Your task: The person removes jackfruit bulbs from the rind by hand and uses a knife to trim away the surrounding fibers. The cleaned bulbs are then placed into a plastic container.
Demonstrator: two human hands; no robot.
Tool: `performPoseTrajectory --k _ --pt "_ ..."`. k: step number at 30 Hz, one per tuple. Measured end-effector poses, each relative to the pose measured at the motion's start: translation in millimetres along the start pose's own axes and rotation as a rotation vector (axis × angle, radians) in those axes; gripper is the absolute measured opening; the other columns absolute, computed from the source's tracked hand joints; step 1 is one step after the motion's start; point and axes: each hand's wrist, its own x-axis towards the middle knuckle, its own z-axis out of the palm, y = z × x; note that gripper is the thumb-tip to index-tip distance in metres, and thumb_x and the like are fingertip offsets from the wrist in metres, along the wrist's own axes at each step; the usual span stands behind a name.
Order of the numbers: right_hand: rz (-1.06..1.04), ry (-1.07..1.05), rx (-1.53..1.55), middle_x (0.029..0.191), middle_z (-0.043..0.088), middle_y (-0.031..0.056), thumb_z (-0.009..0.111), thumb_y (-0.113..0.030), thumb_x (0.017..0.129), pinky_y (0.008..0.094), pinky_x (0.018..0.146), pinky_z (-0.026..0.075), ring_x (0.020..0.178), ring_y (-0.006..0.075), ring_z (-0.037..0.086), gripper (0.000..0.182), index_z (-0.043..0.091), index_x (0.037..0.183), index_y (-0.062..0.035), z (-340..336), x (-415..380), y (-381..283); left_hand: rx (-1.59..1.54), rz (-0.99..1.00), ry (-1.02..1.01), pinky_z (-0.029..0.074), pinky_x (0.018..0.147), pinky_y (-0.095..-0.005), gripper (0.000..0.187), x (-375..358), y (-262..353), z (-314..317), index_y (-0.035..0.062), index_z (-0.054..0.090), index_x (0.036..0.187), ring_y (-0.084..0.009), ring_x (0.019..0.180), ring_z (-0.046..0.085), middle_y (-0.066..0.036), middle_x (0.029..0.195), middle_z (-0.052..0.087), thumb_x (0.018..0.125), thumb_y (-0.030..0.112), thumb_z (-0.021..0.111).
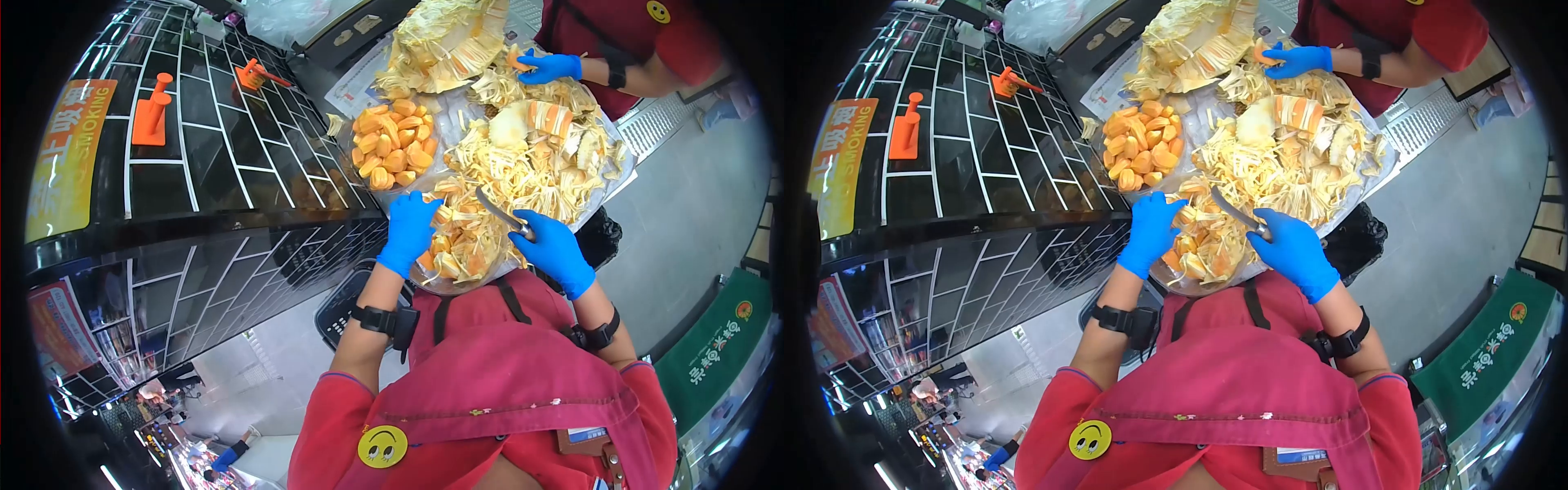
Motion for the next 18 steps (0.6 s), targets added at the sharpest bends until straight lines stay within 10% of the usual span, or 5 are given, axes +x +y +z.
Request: performPoseTrajectory --k 5,11,18 --pt "-0.015 -0.022 0.002 0.074 0.061 0.0148 0.061 -0.027 0.077 0.038 0.062 0.047 0.068 0.0304 0.06 0.036 0.056 0.106 -0.0062 -3.5 3.1 -9.5 -0.135 0.004 0.167 0.041 0.078 -0.0392 0.041 -8.3 0.5 -9.7 0.0113 0.059 0.095 -0.0254 0.092 0.052 -0.01 0.096 0.055 0.058 0.016 0.076" --pt "0.001 -0.062 0.3 0.071 0.059 0.0122 0.066 -0.035 0.074 0.0327 0.061 0.046 0.064 0.0228 0.059 0.042 0.057 0.101 -0.0045 8.4 11.9 -26.2 -1.391 -0.439 0.063 0.047 0.073 -0.0248 0.039 -26.6 31.2 -29.6 0.0004 0.05 0.099 -0.0113 0.086 0.056 -0.007 0.093 0.058 0.068 0.004 0.073" --pt "-0.078 -0.174 0.497 0.065 0.056 0.0067 0.073 -0.04 0.067 0.0283 0.058 0.043 0.061 0.012 0.052 0.043 0.061 0.085 -0.0022 13.1 25.0 -43.5 -1.538 -0.342 -0.01 0.047 0.08 -0.0275 0.044 -30.7 55.6 -55.0 -0.0015 0.051 0.105 -0.0159 0.093 0.057 -0.009 0.1 0.058 0.068 0.005 0.073"
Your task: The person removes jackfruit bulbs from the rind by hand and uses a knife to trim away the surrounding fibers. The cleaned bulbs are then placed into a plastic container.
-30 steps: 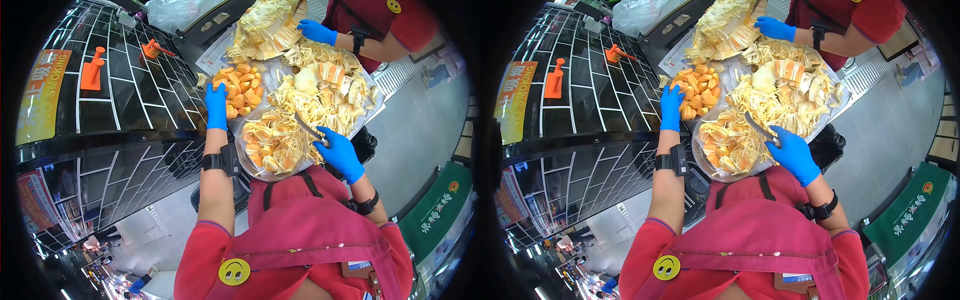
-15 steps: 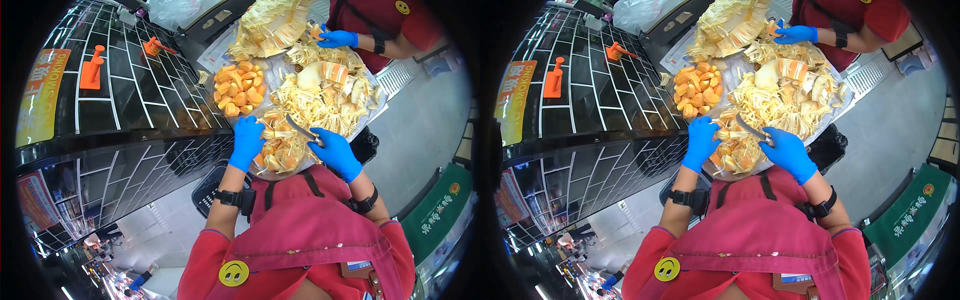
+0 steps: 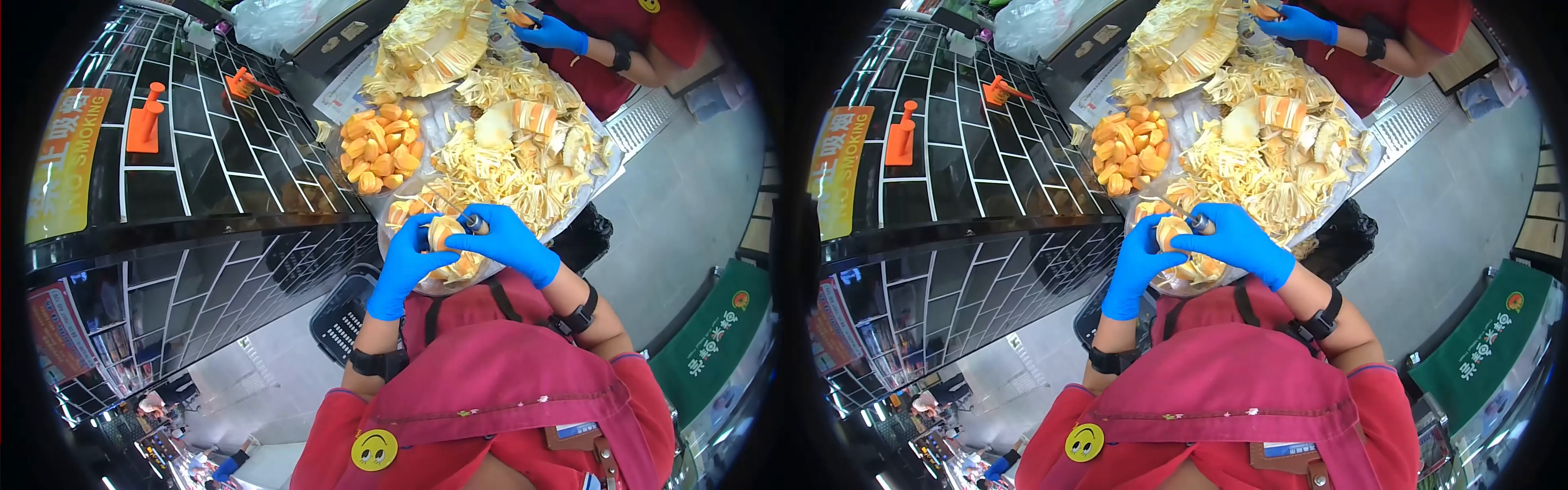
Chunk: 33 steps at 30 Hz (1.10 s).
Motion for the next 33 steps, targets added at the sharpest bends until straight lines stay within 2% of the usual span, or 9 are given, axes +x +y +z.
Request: performPoseTrajectory --k 6,13,15,17,22,26,28,29,33 --pt "0.103 -0.156 0.105 0.061 0.055 0.0041 0.07 -0.032 0.072 0.0252 0.053 0.041 0.055 0.0085 0.047 0.031 0.064 0.081 -0.0022 -15.2 -5.5 -2.4 -0.054 -0.2 -0.151 0.046 0.084 -0.0289 0.06 -5.8 10.9 4.3 -0.0022 0.044 0.122 -0.0166 0.097 0.056 -0.009 0.11 0.056 0.068 0.002 0.071" --pt "0.181 -0.226 0.406 0.066 0.06 0.0014 0.066 -0.023 0.077 0.0196 0.05 0.04 0.054 0.0049 0.05 0.023 0.066 0.088 -0.0027 -24.9 -16.4 4.4 -0.141 -0.284 -0.197 0.045 0.085 -0.0282 0.054 -6.0 -1.7 4.3 -0.0026 0.045 0.121 -0.0158 0.099 0.055 -0.009 0.112 0.055 0.072 0.005 0.068" --pt "0.198 -0.21 0.507 0.068 0.061 0.0015 0.065 -0.021 0.078 0.019 0.051 0.04 0.056 0.0047 0.051 0.022 0.066 0.089 -0.0028 -24.7 -20.8 1.9 -0.451 -0.094 -0.182 0.044 0.088 -0.0329 0.05 -3.2 -13.9 6.1 0.0001 0.044 0.123 -0.0195 0.103 0.054 -0.011 0.114 0.054 0.078 0.008 0.064" --pt "0.193 0.071 0.386 0.074 0.063 0.0024 0.065 -0.016 0.078 0.019 0.054 0.042 0.061 0.0054 0.053 0.018 0.066 0.091 -0.0029 -24.8 -28.7 -7.2 -0.628 -0.078 -0.152 0.044 0.089 -0.0355 0.048 -1.9 -13.9 9.9 0.0019 0.043 0.124 -0.0222 0.105 0.053 -0.012 0.115 0.053 0.08 0.01 0.062" --pt "-0.016 0.331 0.21 0.078 0.063 0.005 0.063 -0.006 0.078 0.0227 0.062 0.045 0.068 0.0085 0.057 0.015 0.065 0.092 -0.0015 -33.4 -57.0 -1.6 -1.38 -0.16 -0.097 0.045 0.087 -0.042 0.05 4.3 -16.9 9.8 0.0071 0.036 0.129 -0.0283 0.109 0.05 -0.013 0.113 0.052 0.084 0.012 0.058" --pt "-0.158 0.495 -0.067 0.081 0.062 0.0056 0.068 -0.017 0.076 0.0235 0.063 0.045 0.07 0.0122 0.058 0.023 0.064 0.094 -0.0026 -58.8 -65.9 9.6 -1.205 -0.167 -0.049 0.047 0.083 -0.0422 0.053 7.6 -5.3 15.8 0.0124 0.036 0.13 -0.0281 0.108 0.05 -0.012 0.113 0.051 0.082 0.008 0.058" --pt "0.047 0.388 -0.557 0.087 0.059 0.0081 0.071 -0.028 0.072 0.0261 0.065 0.046 0.073 0.0185 0.059 0.037 0.063 0.098 -0.0027 -70.8 -69.9 8.1 -1.139 -0.139 -0.102 0.046 0.084 -0.0413 0.051 7.3 -2.1 21.1 0.0125 0.038 0.127 -0.0284 0.108 0.05 -0.013 0.113 0.051 0.08 0.006 0.058" --pt "-0.02 0.379 -0.629 0.091 0.055 0.0116 0.07 -0.037 0.07 0.0303 0.067 0.047 0.074 0.0235 0.058 0.051 0.057 0.108 -0.0046 -70.9 -71.4 16.8 -1.07 -0.107 -0.149 0.045 0.085 -0.0404 0.05 6.9 -2.0 23.4 0.0126 0.039 0.125 -0.0287 0.108 0.05 -0.013 0.113 0.051 0.079 0.004 0.058" --pt "-0.117 0.459 -0.539 0.086 0.054 0.0137 0.061 -0.037 0.079 0.0338 0.065 0.045 0.068 0.0241 0.055 0.058 0.042 0.126 -0.009 -50.9 -69.6 16.1 -0.874 -0.092 -0.034 0.04 0.093 -0.0364 0.04 1.5 -5.8 33.4 0.0088 0.044 0.111 -0.0257 0.109 0.049 -0.012 0.112 0.051 0.075 -0.003 0.056"
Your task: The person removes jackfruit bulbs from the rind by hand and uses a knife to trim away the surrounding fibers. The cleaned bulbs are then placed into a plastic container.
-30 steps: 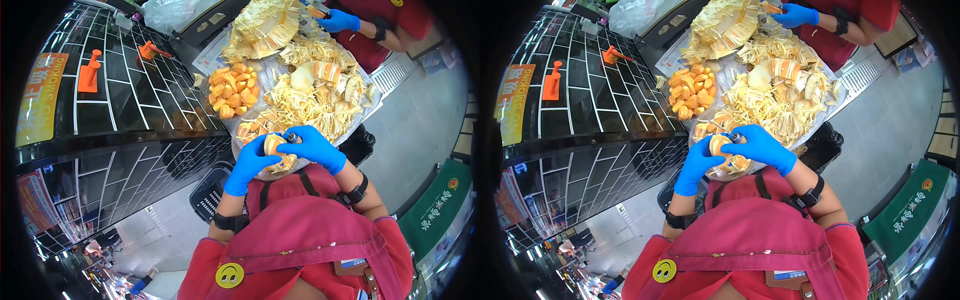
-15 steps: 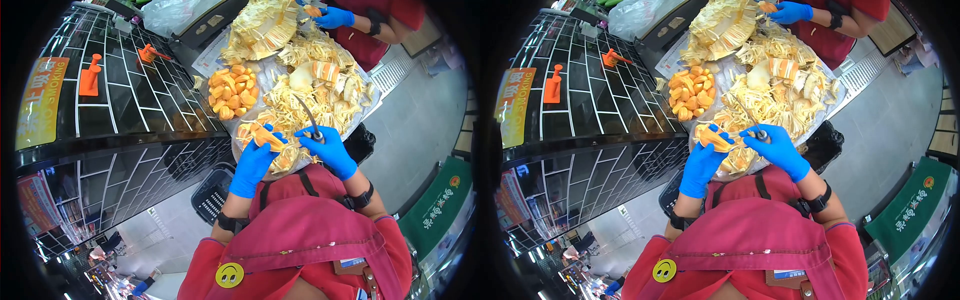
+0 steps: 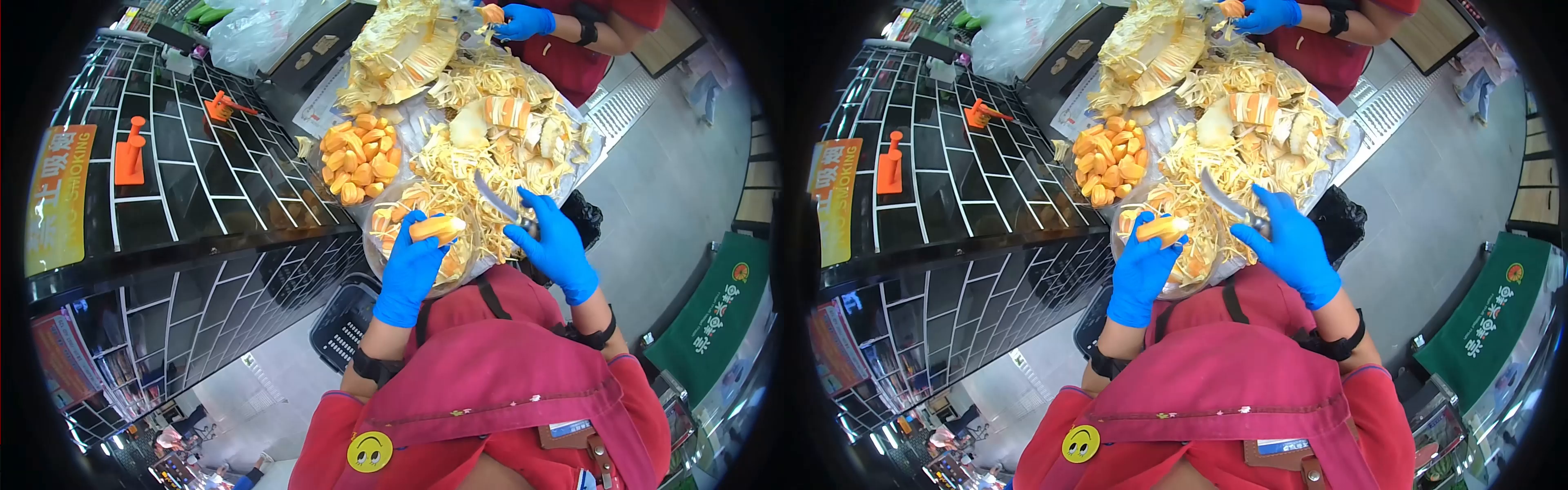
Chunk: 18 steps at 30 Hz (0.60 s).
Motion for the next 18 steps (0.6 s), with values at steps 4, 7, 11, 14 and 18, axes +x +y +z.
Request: performPoseTrajectory --k 4,7,11,14,18 --pt "0.101 -0.227 0.538 0.068 0.051 0.0115 0.049 -0.025 0.088 0.0321 0.058 0.041 0.061 0.0183 0.052 0.045 0.039 0.13 -0.0109 3.1 -6.3 -28.1 0.394 0.096 -0.019 0.04 0.092 -0.0405 0.047 -4.1 -2.2 11.7 0.0106 0.043 0.116 -0.0252 0.108 0.049 -0.011 0.112 0.05 0.074 -0.004 0.056" --pt "0.107 -0.293 0.642 0.064 0.05 0.0102 0.048 -0.023 0.089 0.0312 0.056 0.041 0.057 0.0181 0.051 0.047 0.036 0.132 -0.0126 1.7 -10.7 -43.1 0.401 0.203 0.054 0.041 0.091 -0.0312 0.044 -9.6 -2.8 25.3 0.0053 0.042 0.111 -0.0203 0.105 0.05 -0.01 0.111 0.051 0.071 -0.007 0.057" --pt "0.073 -0.373 0.52 0.058 0.048 0.0077 0.05 -0.021 0.087 0.031 0.053 0.039 0.052 0.0179 0.049 0.052 0.032 0.136 -0.0156 -3.8 -8.3 -55.4 0.496 0.316 0.132 0.042 0.09 -0.0309 0.046 -12.0 -2.7 27.8 0.0055 0.042 0.109 -0.0199 0.102 0.052 -0.01 0.109 0.052 0.069 -0.009 0.059" --pt "0.031 -0.356 0.508 0.057 0.047 0.0078 0.051 -0.02 0.086 0.0311 0.052 0.038 0.05 0.0183 0.046 0.054 0.031 0.136 -0.0165 2.4 -9.2 -54.2 0.528 0.35 0.144 0.043 0.089 -0.0306 0.046 -13.9 -1.1 32.4 0.005 0.042 0.108 -0.0204 0.101 0.053 -0.012 0.109 0.052 0.068 -0.011 0.06" --pt "0.014 -0.341 0.488 0.056 0.045 0.0078 0.052 -0.019 0.085 0.0308 0.051 0.038 0.049 0.0187 0.045 0.054 0.032 0.136 -0.0162 2.7 -8.5 -54.9 0.628 0.374 0.144 0.044 0.088 -0.031 0.046 -16.9 0.9 38.7 0.004 0.041 0.107 -0.0216 0.101 0.053 -0.013 0.108 0.052 0.068 -0.011 0.061"
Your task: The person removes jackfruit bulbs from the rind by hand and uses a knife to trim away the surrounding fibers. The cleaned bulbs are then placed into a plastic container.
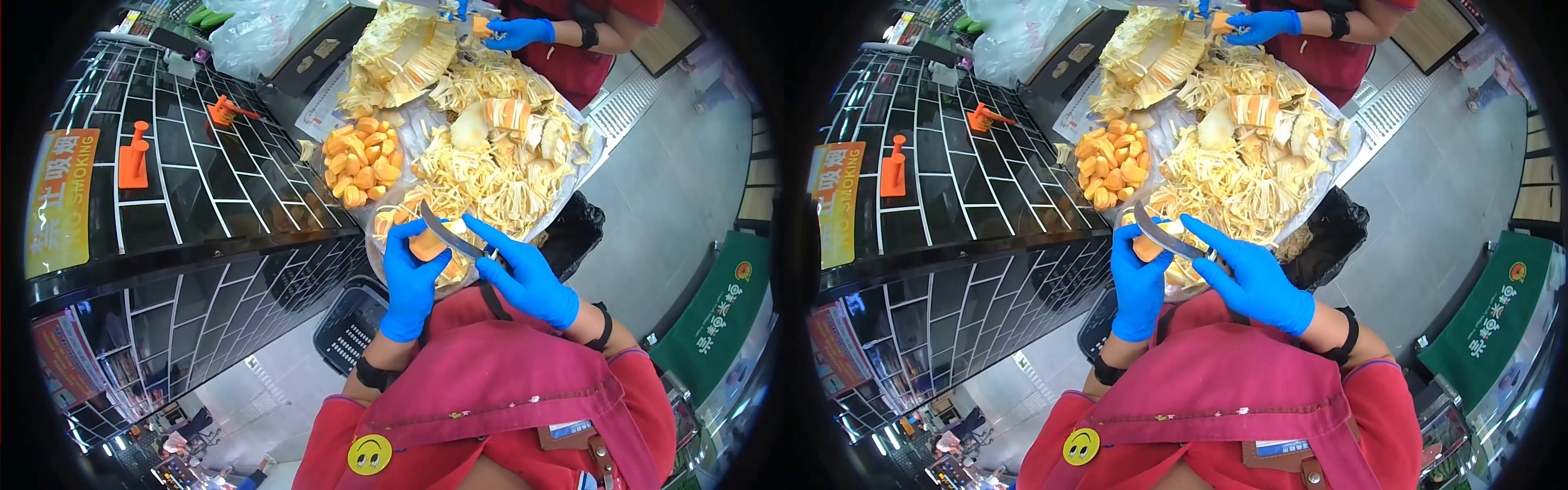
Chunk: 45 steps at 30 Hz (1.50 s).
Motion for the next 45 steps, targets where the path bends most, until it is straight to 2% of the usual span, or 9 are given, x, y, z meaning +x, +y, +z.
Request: performPoseTrajectory --k 15,20,23,26,31,33,36,38,45 --pt "0.049 0.088 0.256 0.064 0.05 0.0047 0.051 -0.017 0.089 0.0261 0.053 0.038 0.055 0.01 0.045 0.037 0.042 0.124 -0.0112 11.1 4.3 6.1 0.249 0.371 -0.094 0.045 0.086 -0.0327 0.045 -4.9 -7.2 2.3 0.004 0.04 0.1 -0.0233 0.101 0.052 -0.016 0.107 0.05 0.066 -0.012 0.065" --pt "0.197 0.117 0.877 0.07 0.055 0.0046 0.051 -0.016 0.089 0.0208 0.053 0.038 0.058 0.0086 0.049 0.025 0.048 0.112 -0.0081 18.6 16.9 14.2 0.179 0.401 -0.144 0.046 0.085 -0.0327 0.044 -1.9 -12.0 2.3 0.0035 0.042 0.101 -0.0242 0.099 0.054 -0.017 0.107 0.051 0.066 -0.013 0.064" --pt "0.269 0.05 1.064 0.071 0.056 0.0049 0.05 -0.016 0.089 0.0207 0.052 0.04 0.059 0.0089 0.051 0.021 0.049 0.108 -0.0063 2.8 16.8 4.2 0.117 0.112 -0.046 0.042 0.089 -0.0322 0.04 0.2 0.0 5.4 0.0027 0.043 0.103 -0.0219 0.103 0.052 -0.014 0.107 0.051 0.069 -0.008 0.062" --pt "0.23 0.124 0.921 0.071 0.056 0.0054 0.05 -0.017 0.09 0.0207 0.051 0.039 0.06 0.009 0.051 0.021 0.051 0.106 -0.0051 3.3 16.1 2.3 -0.34 -0.278 -0.15 0.032 0.099 -0.0362 0.046 3.1 -17.4 -6.0 0.0016 0.041 0.117 -0.0227 0.113 0.044 -0.013 0.115 0.049 0.075 0.006 0.06" --pt "0.156 0.115 0.793 0.073 0.057 0.0059 0.05 -0.017 0.09 0.0207 0.053 0.04 0.061 0.0083 0.051 0.021 0.051 0.106 -0.0038 0.7 12.8 22.0 -0.136 -0.414 -0.31 0.038 0.094 -0.0374 0.059 6.9 -11.3 -12.1 -0.0004 0.033 0.13 -0.0243 0.111 0.047 -0.014 0.118 0.048 0.077 0.007 0.058" --pt "0.17 0.076 0.847 0.074 0.057 0.0058 0.05 -0.016 0.09 0.0206 0.053 0.04 0.062 0.0078 0.051 0.022 0.052 0.107 -0.0034 1.6 12.4 23.5 -0.494 -0.65 -0.358 0.041 0.09 -0.0398 0.054 8.0 -11.0 -16.2 0.0007 0.035 0.128 -0.0262 0.108 0.049 -0.015 0.118 0.049 0.08 0.012 0.056" --pt "0.141 0.167 0.857 0.077 0.057 0.005 0.05 -0.014 0.09 0.0207 0.055 0.04 0.063 0.0071 0.051 0.023 0.051 0.11 -0.0037 8.2 1.8 19.2 -0.745 -0.695 -0.328 0.042 0.087 -0.0431 0.052 2.7 -12.6 -7.1 0.0023 0.035 0.128 -0.0285 0.108 0.048 -0.015 0.119 0.048 0.082 0.017 0.055" --pt "-0.085 0.32 0.521 0.079 0.057 0.0049 0.05 -0.012 0.089 0.0212 0.057 0.041 0.065 0.0075 0.051 0.024 0.051 0.112 -0.0041 8.8 -6.7 19.1 -0.79 -0.665 -0.264 0.042 0.088 -0.0427 0.051 3.7 -12.0 -11.4 0.0007 0.035 0.128 -0.0295 0.109 0.048 -0.015 0.121 0.047 0.083 0.016 0.054" --pt "-0.182 0.482 0.62 0.08 0.057 0.0064 0.047 -0.01 0.09 0.0219 0.06 0.041 0.068 0.0089 0.051 0.023 0.049 0.113 -0.0037 8.4 -10.1 24.2 -0.948 -0.569 -0.091 0.041 0.092 -0.0456 0.049 15.1 -6.4 -6.3 0.0016 0.033 0.127 -0.0329 0.113 0.044 -0.019 0.126 0.041 0.084 0.015 0.054"
